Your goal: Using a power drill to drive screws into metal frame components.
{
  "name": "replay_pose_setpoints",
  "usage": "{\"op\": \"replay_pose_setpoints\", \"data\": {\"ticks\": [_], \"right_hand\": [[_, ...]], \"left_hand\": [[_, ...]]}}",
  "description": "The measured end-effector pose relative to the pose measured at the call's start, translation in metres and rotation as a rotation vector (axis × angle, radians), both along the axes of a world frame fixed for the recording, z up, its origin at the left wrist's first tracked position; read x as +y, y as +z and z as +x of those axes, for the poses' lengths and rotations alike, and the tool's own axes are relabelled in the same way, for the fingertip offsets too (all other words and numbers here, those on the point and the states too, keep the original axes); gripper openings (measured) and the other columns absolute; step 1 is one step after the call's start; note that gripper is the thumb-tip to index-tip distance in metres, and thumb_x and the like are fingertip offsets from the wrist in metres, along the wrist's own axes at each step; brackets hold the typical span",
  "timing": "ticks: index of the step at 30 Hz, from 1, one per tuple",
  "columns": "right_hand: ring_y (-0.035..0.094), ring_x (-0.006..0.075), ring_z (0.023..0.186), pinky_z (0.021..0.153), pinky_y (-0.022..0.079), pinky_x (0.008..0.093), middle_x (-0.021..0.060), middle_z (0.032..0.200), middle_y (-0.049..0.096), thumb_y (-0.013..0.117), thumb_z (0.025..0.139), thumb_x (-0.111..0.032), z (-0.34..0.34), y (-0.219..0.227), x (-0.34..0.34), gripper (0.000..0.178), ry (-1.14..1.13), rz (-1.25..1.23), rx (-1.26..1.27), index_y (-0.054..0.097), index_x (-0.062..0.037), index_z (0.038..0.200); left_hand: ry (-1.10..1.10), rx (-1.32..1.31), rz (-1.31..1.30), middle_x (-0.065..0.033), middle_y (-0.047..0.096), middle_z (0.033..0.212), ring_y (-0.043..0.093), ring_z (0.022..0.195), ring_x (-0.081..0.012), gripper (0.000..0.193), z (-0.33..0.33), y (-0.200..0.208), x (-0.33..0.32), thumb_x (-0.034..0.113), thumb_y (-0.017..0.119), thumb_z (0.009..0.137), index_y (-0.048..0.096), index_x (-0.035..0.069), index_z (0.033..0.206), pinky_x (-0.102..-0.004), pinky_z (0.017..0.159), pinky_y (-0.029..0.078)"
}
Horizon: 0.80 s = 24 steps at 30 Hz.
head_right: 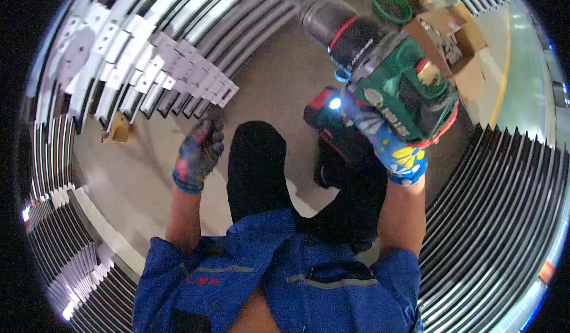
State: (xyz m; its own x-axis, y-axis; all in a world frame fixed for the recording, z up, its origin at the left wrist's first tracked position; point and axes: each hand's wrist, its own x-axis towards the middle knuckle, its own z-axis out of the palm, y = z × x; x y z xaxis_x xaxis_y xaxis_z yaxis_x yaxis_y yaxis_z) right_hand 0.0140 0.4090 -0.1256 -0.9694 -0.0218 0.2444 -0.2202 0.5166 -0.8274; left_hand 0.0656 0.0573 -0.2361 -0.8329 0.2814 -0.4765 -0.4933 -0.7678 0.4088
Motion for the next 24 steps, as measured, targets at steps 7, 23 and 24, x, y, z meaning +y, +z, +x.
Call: {"op": "replay_pose_setpoints", "data": {"ticks": [7, 23, 24], "right_hand": [[0.051, 0.0075, 0.054, 0.047, 0.038, 0.0198, 0.0019, 0.069, 0.058, 0.060, 0.081, -0.011, 0.017, 0.016, 0.006, 0.026, -0.236, 0.087, -0.180, 0.058, 0.0000, 0.104], [0.044, 0.0061, 0.055, 0.051, 0.035, 0.0204, -0.0012, 0.065, 0.051, 0.052, 0.088, -0.015, 0.055, 0.031, 0.015, 0.022, -0.494, -0.102, -0.366, 0.058, -0.0021, 0.105], [0.043, 0.0082, 0.066, 0.060, 0.034, 0.0230, 0.0001, 0.075, 0.050, 0.053, 0.087, -0.015, 0.056, 0.028, 0.018, 0.026, -0.483, -0.009, -0.372, 0.054, -0.0035, 0.110]], "left_hand": [[-0.127, 0.014, -0.304, -0.0074, 0.060, 0.094, 0.058, 0.075, -0.0174, 0.029, -0.081, -0.048, 0.022, 0.011, 0.053, 0.082, 0.053, 0.005, 0.110, -0.0268, 0.062, 0.049], [-0.124, -0.122, -1.754, -0.0086, 0.050, 0.123, 0.046, 0.113, -0.0241, 0.041, -0.064, -0.400, -0.062, 0.039, 0.044, 0.087, 0.051, 0.012, 0.117, -0.0351, 0.093, 0.036], [-0.127, -0.061, -1.826, -0.0078, 0.052, 0.119, 0.046, 0.110, -0.0224, 0.038, -0.066, -0.408, -0.044, 0.038, 0.044, 0.087, 0.052, 0.013, 0.115, -0.0337, 0.095, 0.034]]}}
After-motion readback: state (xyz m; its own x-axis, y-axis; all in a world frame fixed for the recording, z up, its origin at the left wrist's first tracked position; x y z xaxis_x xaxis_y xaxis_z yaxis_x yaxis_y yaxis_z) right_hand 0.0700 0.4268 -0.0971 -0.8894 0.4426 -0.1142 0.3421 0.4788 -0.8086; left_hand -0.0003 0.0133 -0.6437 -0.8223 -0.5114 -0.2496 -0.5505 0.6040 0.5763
